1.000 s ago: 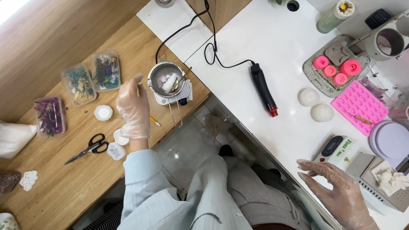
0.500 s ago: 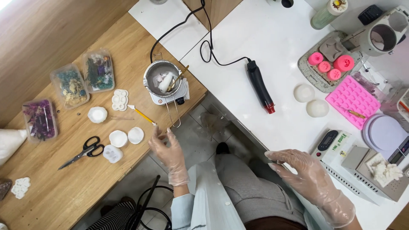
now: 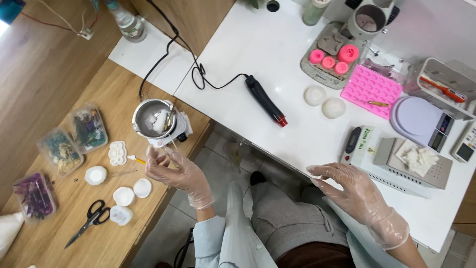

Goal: Assembling and refining wax candle components using heat and liquid wax.

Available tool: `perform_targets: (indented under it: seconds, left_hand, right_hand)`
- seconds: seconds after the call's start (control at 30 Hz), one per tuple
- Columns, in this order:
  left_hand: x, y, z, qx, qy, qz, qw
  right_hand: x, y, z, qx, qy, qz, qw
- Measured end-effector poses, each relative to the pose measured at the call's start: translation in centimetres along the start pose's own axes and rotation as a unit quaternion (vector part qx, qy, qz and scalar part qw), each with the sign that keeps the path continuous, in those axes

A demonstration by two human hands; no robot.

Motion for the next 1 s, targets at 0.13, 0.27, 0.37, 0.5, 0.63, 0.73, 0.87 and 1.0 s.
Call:
perform_targets:
  seconds: [0.13, 0.27, 0.37, 0.5, 0.63, 0.73, 0.87, 1.0]
  left_hand:
    - [5.0, 2.8, 1.1, 0.048, -0.025, -0.065, 0.996]
    - [11.7, 6.3, 0.4, 0.095, -0.126, -0.181, 0.971]
    - [16.7, 8.7, -2.2, 0.127, -0.224, -0.226, 0.94]
    - [20.3, 8.9, 0.2, 0.101, -0.249, -0.287, 0.92]
    - [24.3, 9.3, 3.5, 0.072, -0.207, -0.344, 0.913]
    - [29.1, 10.0, 6.1, 0.08, -0.183, -0.392, 0.898]
    - [35.3, 10.3, 10.5, 0.056, -0.158, -0.426, 0.889]
    - [40.5, 11.0, 13.3, 0.005, -0.122, -0.485, 0.866]
  right_hand:
    - [2.2, -1.5, 1.4, -0.006, 0.007, 0.01, 1.0]
    - [5.1, -2.9, 3.2, -0.008, 0.023, 0.002, 1.0]
    - [7.5, -3.9, 5.5, -0.016, 0.02, -0.005, 1.0]
    - [11.0, -5.9, 7.6, -0.042, 0.015, 0.001, 0.999]
    - [15.9, -9.2, 11.5, -0.063, 0.017, 0.052, 0.997]
    - [20.8, -12.7, 15.6, -0.098, 0.086, 0.145, 0.981]
    - [24.7, -16.1, 21.7, -0.13, 0.196, 0.219, 0.947]
    - [24.5, -14.9, 25.2, 0.0, 0.203, 0.137, 0.97]
Point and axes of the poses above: each hand's wrist, its own x-axis away from the middle knuckle, its own y-axis out of the palm, z = x × y, the point moved 8 cm from there along -x, towards the middle knuckle, and after that the axes turned 12 degrees about -y, right-handed, at the moved point
